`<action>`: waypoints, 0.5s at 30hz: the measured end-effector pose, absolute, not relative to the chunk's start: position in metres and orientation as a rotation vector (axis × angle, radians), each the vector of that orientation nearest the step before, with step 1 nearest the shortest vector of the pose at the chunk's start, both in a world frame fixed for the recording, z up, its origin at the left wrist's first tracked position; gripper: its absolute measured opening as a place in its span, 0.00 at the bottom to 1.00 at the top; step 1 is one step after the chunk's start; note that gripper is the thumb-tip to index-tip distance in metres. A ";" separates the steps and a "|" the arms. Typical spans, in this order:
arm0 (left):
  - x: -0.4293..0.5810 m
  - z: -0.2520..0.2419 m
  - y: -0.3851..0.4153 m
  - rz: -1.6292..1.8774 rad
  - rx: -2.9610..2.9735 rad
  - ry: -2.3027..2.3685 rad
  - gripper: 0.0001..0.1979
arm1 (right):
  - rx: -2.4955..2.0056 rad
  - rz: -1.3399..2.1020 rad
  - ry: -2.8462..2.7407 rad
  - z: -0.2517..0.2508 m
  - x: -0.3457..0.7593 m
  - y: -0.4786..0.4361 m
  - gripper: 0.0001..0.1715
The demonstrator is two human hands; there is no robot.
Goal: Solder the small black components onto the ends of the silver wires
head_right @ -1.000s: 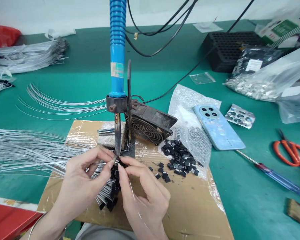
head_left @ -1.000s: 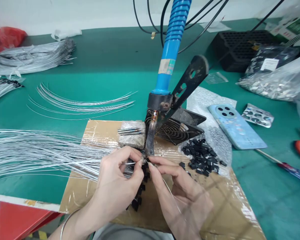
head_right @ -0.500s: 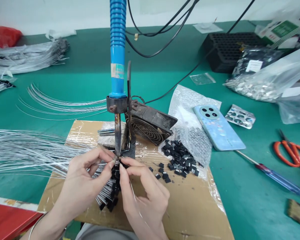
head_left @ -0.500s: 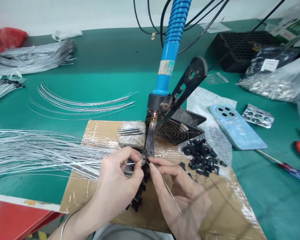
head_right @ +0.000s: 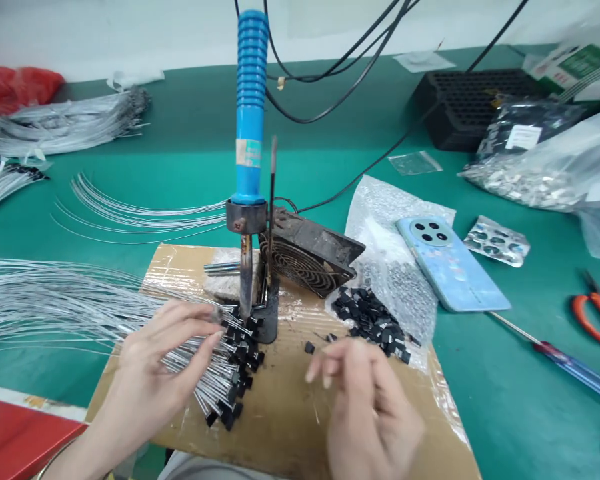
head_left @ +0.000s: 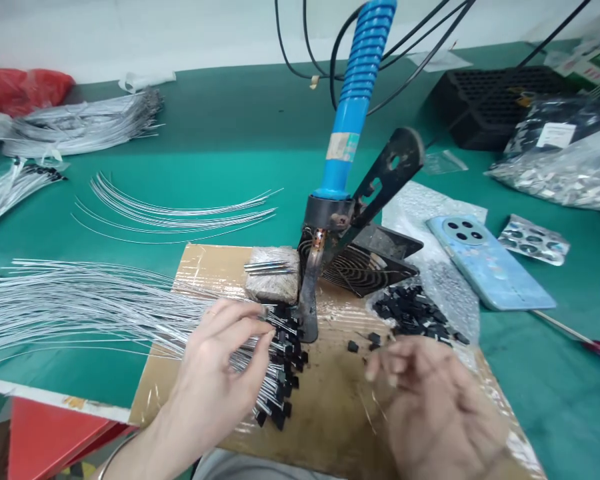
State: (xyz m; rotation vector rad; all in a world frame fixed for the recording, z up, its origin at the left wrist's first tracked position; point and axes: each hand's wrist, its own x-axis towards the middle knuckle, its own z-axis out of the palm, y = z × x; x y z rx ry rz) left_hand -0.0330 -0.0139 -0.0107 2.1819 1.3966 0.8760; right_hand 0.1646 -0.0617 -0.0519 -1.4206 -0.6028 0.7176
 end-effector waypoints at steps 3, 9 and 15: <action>-0.053 -0.007 -0.001 0.970 2.350 1.436 0.06 | -1.351 0.827 -0.229 -0.059 0.197 -0.067 0.25; -0.082 -0.024 0.096 0.405 2.827 1.631 0.10 | -1.436 0.802 -0.060 -0.073 0.228 -0.071 0.26; -0.082 -0.059 0.175 0.254 2.806 1.561 0.14 | -1.431 0.732 -0.257 -0.096 0.228 -0.073 0.28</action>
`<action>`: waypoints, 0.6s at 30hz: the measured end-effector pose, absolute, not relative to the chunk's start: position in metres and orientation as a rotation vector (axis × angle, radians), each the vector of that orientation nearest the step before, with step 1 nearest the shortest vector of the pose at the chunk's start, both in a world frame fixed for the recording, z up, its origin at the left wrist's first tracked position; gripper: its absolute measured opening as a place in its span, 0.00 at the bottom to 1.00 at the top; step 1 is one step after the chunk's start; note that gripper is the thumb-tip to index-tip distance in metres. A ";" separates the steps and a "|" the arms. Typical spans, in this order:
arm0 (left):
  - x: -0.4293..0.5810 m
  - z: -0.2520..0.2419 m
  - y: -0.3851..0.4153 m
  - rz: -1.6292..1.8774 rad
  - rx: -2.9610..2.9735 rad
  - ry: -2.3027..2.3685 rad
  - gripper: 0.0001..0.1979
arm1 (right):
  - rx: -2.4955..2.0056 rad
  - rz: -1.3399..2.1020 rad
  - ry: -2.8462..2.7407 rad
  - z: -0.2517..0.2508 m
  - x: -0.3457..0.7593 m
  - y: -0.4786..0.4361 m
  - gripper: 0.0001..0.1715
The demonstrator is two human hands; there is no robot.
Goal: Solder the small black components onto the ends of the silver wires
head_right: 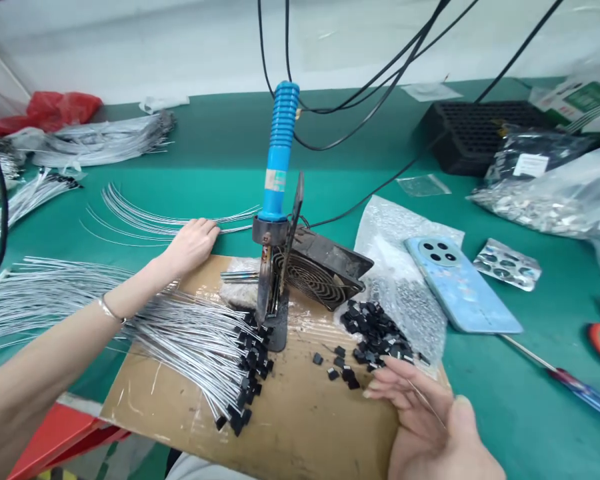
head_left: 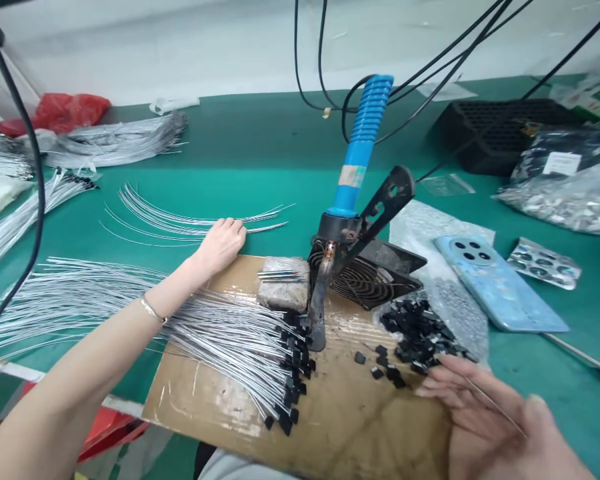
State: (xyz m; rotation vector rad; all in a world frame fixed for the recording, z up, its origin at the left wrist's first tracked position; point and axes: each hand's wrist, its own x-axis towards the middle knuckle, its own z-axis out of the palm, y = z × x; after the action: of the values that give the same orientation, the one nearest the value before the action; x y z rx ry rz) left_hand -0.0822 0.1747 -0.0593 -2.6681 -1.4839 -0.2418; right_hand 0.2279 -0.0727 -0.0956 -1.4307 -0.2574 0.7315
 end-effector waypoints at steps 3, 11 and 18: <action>-0.086 -0.065 0.184 -0.307 -2.692 -1.557 0.15 | -1.389 0.708 -0.368 -0.102 0.231 -0.073 0.29; -0.108 -0.039 0.182 -0.993 -2.604 -1.815 0.08 | -1.398 0.739 -0.398 -0.101 0.233 -0.079 0.23; -0.119 -0.011 0.168 -1.515 -2.599 -1.858 0.10 | -1.442 0.656 -0.329 -0.087 0.214 -0.073 0.20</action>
State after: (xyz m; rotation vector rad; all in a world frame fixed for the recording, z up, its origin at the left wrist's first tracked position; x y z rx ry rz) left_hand -0.1187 0.1683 -0.0106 -2.5985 -1.8582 -1.5146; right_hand 0.2142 -0.0730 -0.0874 -1.4417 -0.3287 0.6558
